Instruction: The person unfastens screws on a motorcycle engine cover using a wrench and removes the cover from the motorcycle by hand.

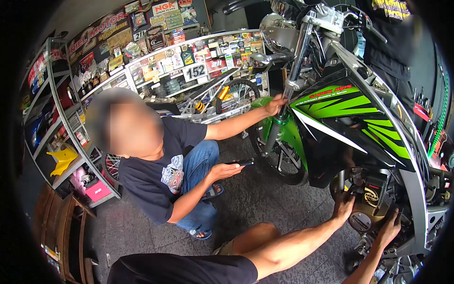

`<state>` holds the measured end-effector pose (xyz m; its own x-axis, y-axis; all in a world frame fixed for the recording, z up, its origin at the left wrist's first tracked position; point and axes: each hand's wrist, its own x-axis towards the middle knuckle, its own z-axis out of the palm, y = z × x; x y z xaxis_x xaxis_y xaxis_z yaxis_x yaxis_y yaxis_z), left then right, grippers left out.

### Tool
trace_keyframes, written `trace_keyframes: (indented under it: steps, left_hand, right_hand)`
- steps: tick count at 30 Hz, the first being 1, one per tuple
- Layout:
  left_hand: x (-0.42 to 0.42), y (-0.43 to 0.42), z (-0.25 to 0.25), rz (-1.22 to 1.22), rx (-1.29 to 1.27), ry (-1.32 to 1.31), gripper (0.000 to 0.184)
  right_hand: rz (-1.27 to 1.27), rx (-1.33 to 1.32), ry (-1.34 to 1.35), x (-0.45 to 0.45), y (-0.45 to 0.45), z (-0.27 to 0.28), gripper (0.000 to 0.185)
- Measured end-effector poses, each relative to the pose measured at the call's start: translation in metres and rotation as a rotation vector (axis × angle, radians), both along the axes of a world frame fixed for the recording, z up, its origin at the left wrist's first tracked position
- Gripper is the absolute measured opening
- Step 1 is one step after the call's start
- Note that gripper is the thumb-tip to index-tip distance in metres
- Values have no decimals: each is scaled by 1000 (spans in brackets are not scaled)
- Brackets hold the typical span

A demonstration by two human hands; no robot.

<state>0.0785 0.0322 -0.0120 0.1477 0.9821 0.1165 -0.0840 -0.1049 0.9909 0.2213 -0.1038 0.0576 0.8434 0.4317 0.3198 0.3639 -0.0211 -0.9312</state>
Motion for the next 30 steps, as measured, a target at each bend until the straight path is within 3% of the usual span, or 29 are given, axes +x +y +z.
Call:
trace_keyframes:
  steps: [8,12,15,16,17,18,19,20,21,22,23,29,30]
  left_hand:
    - [2,8,-15,115,108,-52,37]
    - [13,10,-29,326,287,-8,32]
    - [3,-13,2,159,-43,17,41]
    - [-6,-22,19,89,-202,48,44]
    - [-16,-30,32,39,-291,63,47]
    - [-21,-36,43,68,-236,30,48]
    - [-23,-35,44,55,-151,-73,41]
    - [-25,-34,45,32,-67,-177,34]
    - [-17,-21,28,68,-21,-229,30]
    - [-19,-5,12,-58,-96,-181,28]
    - [-11,-6,12,116,38,-285,25]
    - [-28,-23,25,-86,-85,-481,24]
    - [-31,-30,36,-66,-58,-400,24]
  right_hand:
    - [-61,-45,-16,17,2,-8,57]
    - [1,8,38,13,7,-13,52]
    - [-51,17,-167,-13,-8,12,45]
    - [-125,-205,-387,-4,-12,8,45]
    - [-69,-6,-169,-29,-15,26,39]
    - [-90,-92,-222,-31,-18,30,41]
    - [-123,-76,-3,-48,-19,50,44]
    - [-153,-15,94,-42,-13,36,46]
    - [-219,-60,37,-48,-14,38,47]
    - [-171,8,79,-36,-8,19,46]
    - [-170,-29,70,-45,-11,28,45]
    - [-177,-20,40,-57,-15,48,40]
    - [-158,4,43,-54,-15,46,39]
